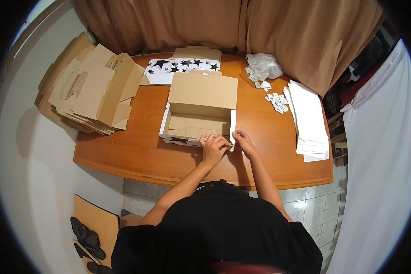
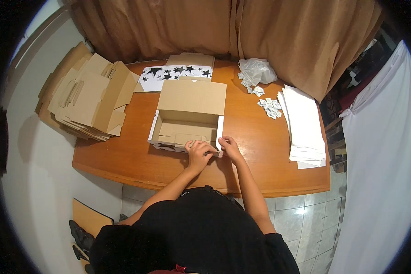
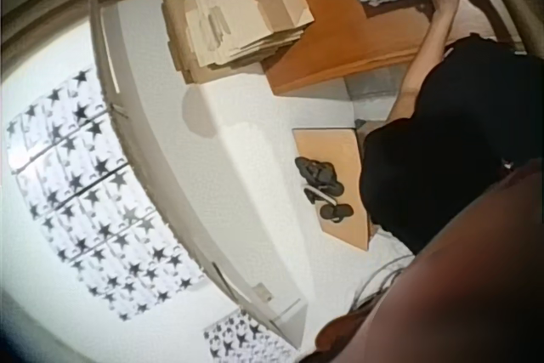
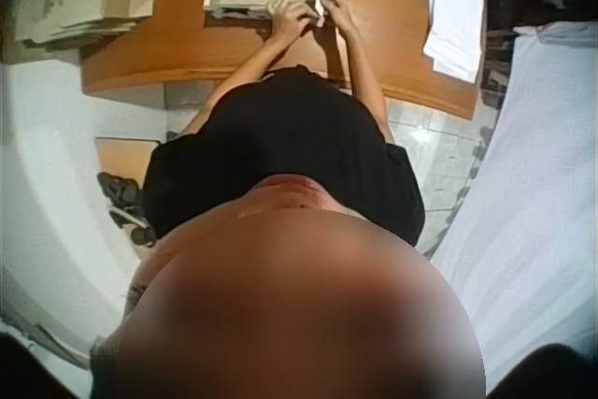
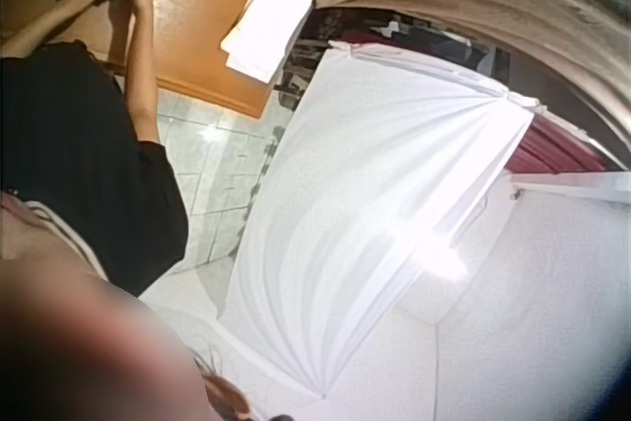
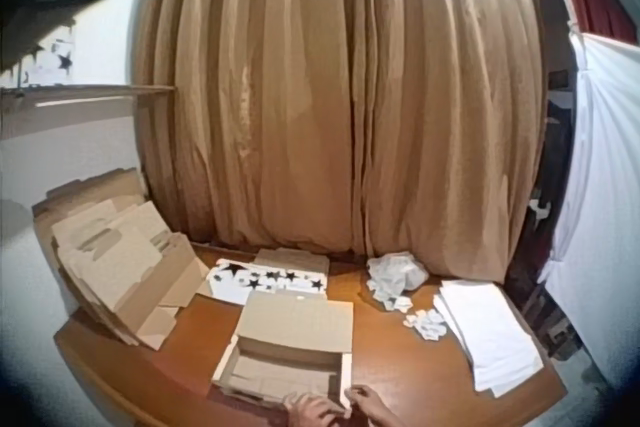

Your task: Folding cardboard boxes, inserting tissue paper and sandals, and stacking the completed boxes on a shelf.

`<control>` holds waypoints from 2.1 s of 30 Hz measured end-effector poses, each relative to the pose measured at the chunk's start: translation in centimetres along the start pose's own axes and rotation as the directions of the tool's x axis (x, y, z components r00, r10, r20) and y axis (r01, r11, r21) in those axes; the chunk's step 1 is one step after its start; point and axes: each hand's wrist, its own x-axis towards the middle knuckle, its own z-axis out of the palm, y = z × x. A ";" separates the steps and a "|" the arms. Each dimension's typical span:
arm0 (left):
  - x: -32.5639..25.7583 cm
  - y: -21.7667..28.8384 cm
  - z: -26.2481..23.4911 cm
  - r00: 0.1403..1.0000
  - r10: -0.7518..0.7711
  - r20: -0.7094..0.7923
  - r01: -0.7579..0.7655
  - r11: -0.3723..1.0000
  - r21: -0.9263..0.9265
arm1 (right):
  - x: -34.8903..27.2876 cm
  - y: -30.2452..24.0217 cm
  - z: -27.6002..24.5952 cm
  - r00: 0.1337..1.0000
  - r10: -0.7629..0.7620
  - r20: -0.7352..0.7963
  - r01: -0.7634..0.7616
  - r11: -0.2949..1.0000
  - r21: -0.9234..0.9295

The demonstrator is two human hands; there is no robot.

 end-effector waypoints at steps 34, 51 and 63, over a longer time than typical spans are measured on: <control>1.5 -6.2 -2.1 0.995 -0.080 -0.067 0.083 0.996 0.044 | -1.3 -1.9 -4.6 0.590 -0.706 -0.390 0.350 0.660 -0.665; 8.1 4.2 4.9 0.952 0.132 0.278 -0.124 0.991 -0.047 | -0.6 -0.2 -21.5 0.339 -0.588 -0.734 -0.226 0.707 -0.670; 7.6 3.1 7.3 0.798 0.198 0.570 -0.225 0.974 -0.024 | 1.0 2.6 -26.5 0.255 -0.869 -0.424 -0.301 0.346 -0.889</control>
